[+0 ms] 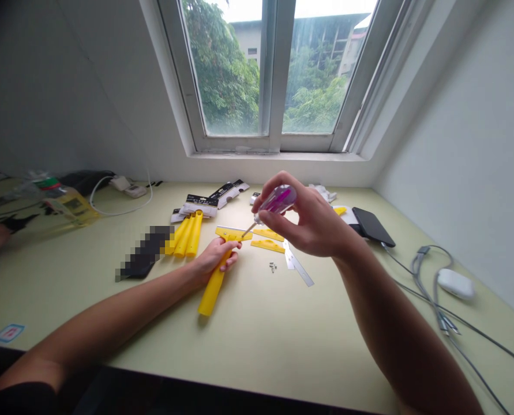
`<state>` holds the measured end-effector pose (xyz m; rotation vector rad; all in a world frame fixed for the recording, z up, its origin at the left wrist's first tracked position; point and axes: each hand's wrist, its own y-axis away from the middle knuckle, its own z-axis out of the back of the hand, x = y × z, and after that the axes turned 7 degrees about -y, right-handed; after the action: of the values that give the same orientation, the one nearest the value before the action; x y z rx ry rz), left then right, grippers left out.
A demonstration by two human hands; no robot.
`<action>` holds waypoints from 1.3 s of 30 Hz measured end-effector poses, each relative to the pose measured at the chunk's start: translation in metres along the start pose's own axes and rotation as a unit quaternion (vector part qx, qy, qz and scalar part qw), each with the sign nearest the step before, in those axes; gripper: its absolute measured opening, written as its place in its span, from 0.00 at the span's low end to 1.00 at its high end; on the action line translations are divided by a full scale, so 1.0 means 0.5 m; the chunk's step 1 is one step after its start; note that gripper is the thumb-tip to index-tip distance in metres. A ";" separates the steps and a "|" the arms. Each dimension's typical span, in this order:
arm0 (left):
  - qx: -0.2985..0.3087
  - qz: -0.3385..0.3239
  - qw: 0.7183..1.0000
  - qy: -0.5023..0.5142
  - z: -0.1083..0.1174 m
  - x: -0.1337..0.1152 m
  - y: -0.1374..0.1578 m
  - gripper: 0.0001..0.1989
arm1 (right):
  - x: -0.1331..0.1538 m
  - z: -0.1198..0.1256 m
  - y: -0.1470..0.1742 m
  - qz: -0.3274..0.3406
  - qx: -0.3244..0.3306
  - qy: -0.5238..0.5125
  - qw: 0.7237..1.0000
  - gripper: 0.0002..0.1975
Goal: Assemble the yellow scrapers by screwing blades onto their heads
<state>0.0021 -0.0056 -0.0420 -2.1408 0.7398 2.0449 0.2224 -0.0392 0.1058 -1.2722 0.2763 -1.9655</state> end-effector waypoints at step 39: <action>-0.037 -0.027 0.999 0.015 -0.005 0.018 -0.006 0.12 | -0.001 0.048 0.003 0.005 -0.066 0.265 0.962 0.18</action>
<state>0.0056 -0.0064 -0.0510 -2.2101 0.6100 2.0486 0.2438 -0.0347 0.1162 -0.7928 0.6832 -2.2831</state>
